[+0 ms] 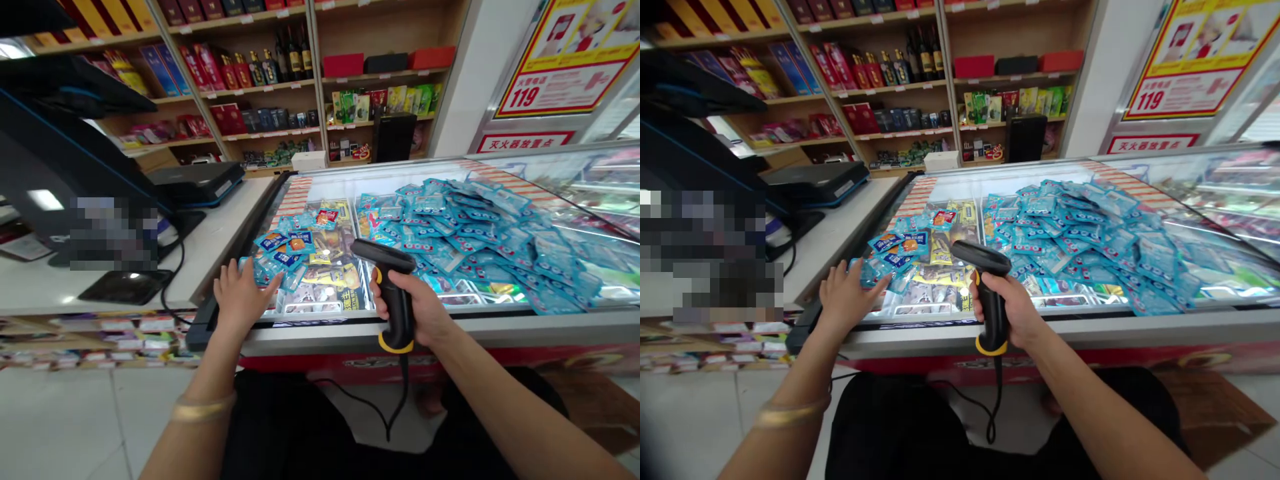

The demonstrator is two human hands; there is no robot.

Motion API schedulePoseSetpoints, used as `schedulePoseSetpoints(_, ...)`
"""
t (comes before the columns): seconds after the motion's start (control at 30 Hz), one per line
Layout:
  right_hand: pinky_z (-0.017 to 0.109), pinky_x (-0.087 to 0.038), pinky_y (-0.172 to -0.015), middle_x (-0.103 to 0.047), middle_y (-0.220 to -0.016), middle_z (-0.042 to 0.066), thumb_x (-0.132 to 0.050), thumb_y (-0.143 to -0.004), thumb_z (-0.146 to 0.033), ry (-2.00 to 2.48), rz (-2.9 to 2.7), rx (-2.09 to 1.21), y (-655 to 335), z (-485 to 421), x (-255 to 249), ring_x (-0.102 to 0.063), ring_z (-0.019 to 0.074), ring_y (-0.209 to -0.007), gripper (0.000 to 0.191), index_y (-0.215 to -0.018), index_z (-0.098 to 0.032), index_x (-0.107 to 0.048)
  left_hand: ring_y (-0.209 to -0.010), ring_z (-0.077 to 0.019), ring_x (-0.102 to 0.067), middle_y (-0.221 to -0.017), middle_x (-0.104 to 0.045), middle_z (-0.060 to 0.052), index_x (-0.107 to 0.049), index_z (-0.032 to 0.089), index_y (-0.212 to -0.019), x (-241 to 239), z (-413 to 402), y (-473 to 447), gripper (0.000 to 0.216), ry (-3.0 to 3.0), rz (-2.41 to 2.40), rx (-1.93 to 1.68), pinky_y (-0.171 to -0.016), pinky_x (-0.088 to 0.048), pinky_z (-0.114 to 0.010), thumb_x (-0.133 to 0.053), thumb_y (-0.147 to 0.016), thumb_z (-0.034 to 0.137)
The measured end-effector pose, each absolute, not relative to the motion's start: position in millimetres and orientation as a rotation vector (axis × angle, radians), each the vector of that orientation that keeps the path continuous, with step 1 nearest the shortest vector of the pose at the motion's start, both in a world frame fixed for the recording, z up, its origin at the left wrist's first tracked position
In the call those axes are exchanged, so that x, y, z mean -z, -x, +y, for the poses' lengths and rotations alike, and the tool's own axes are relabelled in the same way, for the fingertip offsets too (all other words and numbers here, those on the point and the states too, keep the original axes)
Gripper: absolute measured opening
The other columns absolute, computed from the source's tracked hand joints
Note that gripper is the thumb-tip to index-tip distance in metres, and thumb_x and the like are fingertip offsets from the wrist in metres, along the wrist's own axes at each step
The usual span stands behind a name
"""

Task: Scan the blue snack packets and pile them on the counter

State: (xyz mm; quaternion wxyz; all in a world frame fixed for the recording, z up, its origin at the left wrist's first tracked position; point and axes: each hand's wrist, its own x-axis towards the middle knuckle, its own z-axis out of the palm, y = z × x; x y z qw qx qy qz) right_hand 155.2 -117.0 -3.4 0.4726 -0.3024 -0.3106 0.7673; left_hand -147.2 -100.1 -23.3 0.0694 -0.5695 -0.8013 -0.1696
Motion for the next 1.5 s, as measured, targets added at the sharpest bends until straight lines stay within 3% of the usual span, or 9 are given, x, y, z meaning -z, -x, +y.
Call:
schedulePoseSetpoints(0.2, 0.02, -0.047, -0.046, -0.063, -0.07, 0.0, -0.081, -0.067, -0.04, 0.709, -0.717, -1.938, -154, -115, 7, -0.054, 0.0095, -0.051, 0.033, -0.086, -0.016, -0.066, -0.139, -0.0422, -0.043, -0.149, -0.045, -0.025, -0.049, 0.017, -0.145, 13, -97, 119, 0.072, 1.777, -2.518, 0.437, -0.11, -0.036, -0.056, -0.055, -0.086, 0.058)
schedulePoseSetpoints(0.37, 0.02, -0.047, -0.046, -0.063, -0.069, 0.001, -0.079, -0.069, -0.038, 0.694, -0.697, -1.942, -156, -114, 8, -0.055, 0.0095, -0.051, 0.031, -0.085, -0.015, -0.067, -0.133, -0.0415, -0.047, -0.137, -0.055, -0.021, -0.053, 0.021, -0.131, 3, -85, 101, 0.073, 1.673, -2.585, 0.621, -0.106, -0.038, -0.056, -0.074, -0.071, 0.056)
schedulePoseSetpoints(0.5, 0.019, -0.047, -0.044, -0.063, -0.067, 0.001, -0.082, -0.064, -0.039, 0.713, -0.667, -1.927, -155, -115, 7, -0.055, 0.0092, -0.05, 0.034, -0.084, -0.015, -0.068, -0.114, -0.0338, -0.062, -0.108, -0.067, -0.01, -0.048, 0.022, -0.115, 7, -77, 100, 0.067, 1.596, -2.547, 1.009, -0.103, -0.042, -0.053, -0.083, -0.062, 0.044)
schedulePoseSetpoints(0.6, 0.019, -0.047, -0.044, -0.063, -0.067, 0.0, -0.083, -0.063, -0.04, 0.712, -0.668, -1.921, -154, -116, 6, -0.055, 0.0087, -0.049, 0.035, -0.082, -0.015, -0.068, -0.081, -0.0211, -0.068, -0.086, -0.065, 0.001, -0.044, 0.022, -0.11, 10, -73, 104, 0.063, 1.577, -2.499, 1.514, -0.082, -0.053, -0.039, -0.081, -0.06, 0.029)
schedulePoseSetpoints(0.7, 0.018, -0.046, -0.044, -0.063, -0.068, 0.0, -0.085, -0.062, -0.041, 0.71, -0.682, -1.921, -154, -116, 6, -0.054, 0.0084, -0.05, 0.037, -0.082, -0.015, -0.068, -0.066, -0.0139, -0.064, -0.08, -0.064, 0.003, -0.047, 0.02, -0.105, 8, -70, 105, 0.052, 1.418, -2.36, 2.008, -0.069, -0.054, -0.029, -0.075, -0.061, 0.022)
schedulePoseSetpoints(0.8, 0.019, -0.047, -0.044, -0.063, -0.068, 0.0, -0.084, -0.063, -0.043, 0.705, -0.715, -1.915, -153, -116, 8, -0.055, 0.0088, -0.05, 0.038, -0.083, -0.015, -0.068, -0.071, -0.0141, -0.066, -0.084, -0.067, -0.002, -0.056, 0.017, -0.098, 4, -72, 97, 0.035, 1.441, -2.165, 2.257, -0.07, -0.055, -0.028, -0.069, -0.067, 0.027)
schedulePoseSetpoints(0.93, 0.02, -0.046, -0.044, -0.064, -0.07, 0.0, -0.083, -0.066, -0.044, 0.682, -0.795, -1.916, -153, -118, 9, -0.055, 0.009, -0.049, 0.037, -0.085, -0.016, -0.068, -0.083, -0.016, -0.068, -0.093, -0.071, -0.004, -0.061, 0.018, -0.102, 8, -78, 73, 0.03, 1.841, -1.994, 2.154, -0.076, -0.056, -0.028, -0.064, -0.075, 0.032)
schedulePoseSetpoints(1.17, 0.021, -0.046, -0.045, -0.062, -0.07, 0.0, -0.08, -0.071, -0.042, 0.619, -0.904, -1.913, -153, -120, 8, -0.056, 0.0087, -0.05, 0.034, -0.084, -0.014, -0.066, -0.081, -0.0146, -0.062, -0.091, -0.065, -0.003, -0.063, 0.02, -0.106, 23, -86, 52, 0.027, 2.153, -1.799, 1.63, -0.064, -0.052, -0.023, -0.061, -0.08, 0.028)
schedulePoseSetpoints(1.5, 0.021, -0.045, -0.045, -0.062, -0.07, 0.0, -0.079, -0.073, -0.041, 0.605, -0.916, -1.931, -152, -120, 10, -0.055, 0.0088, -0.05, 0.032, -0.082, -0.014, -0.064, -0.079, -0.0141, -0.061, -0.09, -0.065, -0.003, -0.063, 0.02, -0.105, 24, -86, 54, 0.025, 2.18, -1.769, 1.582, -0.063, -0.052, -0.023, -0.059, -0.081, 0.027)
